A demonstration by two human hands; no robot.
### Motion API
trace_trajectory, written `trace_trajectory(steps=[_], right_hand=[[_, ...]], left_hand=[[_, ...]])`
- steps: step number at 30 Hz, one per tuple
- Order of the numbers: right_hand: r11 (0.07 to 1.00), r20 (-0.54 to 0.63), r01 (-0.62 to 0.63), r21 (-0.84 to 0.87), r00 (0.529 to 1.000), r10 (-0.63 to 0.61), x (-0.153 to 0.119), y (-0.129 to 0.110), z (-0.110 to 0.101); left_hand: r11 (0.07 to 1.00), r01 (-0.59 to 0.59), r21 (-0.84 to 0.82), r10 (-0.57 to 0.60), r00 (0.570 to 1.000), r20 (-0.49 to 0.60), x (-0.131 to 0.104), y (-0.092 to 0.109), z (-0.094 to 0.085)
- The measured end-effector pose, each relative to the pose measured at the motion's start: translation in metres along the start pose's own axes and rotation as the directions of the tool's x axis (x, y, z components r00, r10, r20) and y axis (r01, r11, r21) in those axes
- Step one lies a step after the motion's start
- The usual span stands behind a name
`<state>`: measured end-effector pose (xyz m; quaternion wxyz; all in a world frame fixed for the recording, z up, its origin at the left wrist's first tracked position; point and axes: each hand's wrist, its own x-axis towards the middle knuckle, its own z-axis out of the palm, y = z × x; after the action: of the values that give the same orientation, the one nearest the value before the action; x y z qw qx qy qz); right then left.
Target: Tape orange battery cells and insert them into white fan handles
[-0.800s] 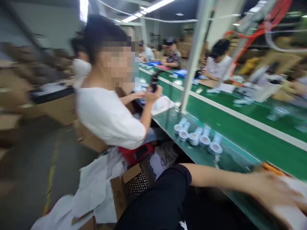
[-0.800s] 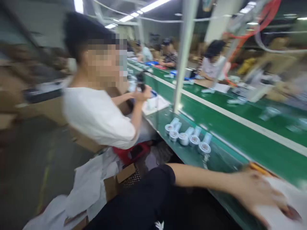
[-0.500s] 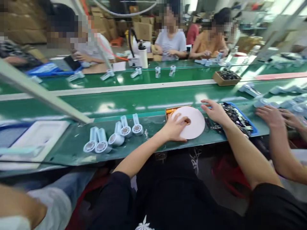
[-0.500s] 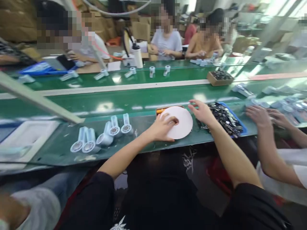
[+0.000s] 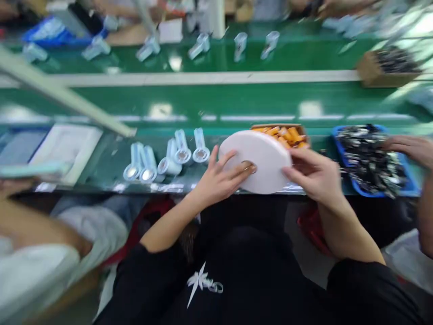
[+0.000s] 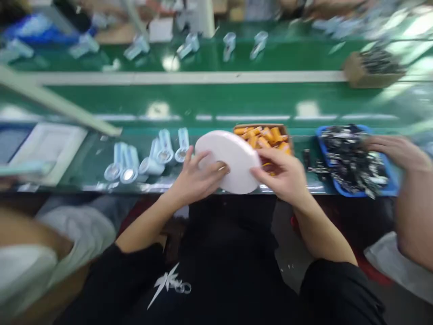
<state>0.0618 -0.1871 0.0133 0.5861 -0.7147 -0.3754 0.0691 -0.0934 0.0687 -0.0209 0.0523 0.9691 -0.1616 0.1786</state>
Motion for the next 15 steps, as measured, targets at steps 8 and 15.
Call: trace_trajectory(steps=[8, 15], right_hand=[[0.931, 0.418, 0.313, -0.187, 0.883, -0.213, -0.034, 0.009, 0.036], [0.992, 0.573, 0.113, -0.052, 0.817, -0.063, -0.081, 0.036, 0.107]], left_hand=[[0.895, 0.279, -0.347, -0.341, 0.931, -0.13, -0.039, 0.016, -0.052], [0.678, 0.627, -0.383, -0.304, 0.714, 0.631, -0.085, 0.032, -0.011]])
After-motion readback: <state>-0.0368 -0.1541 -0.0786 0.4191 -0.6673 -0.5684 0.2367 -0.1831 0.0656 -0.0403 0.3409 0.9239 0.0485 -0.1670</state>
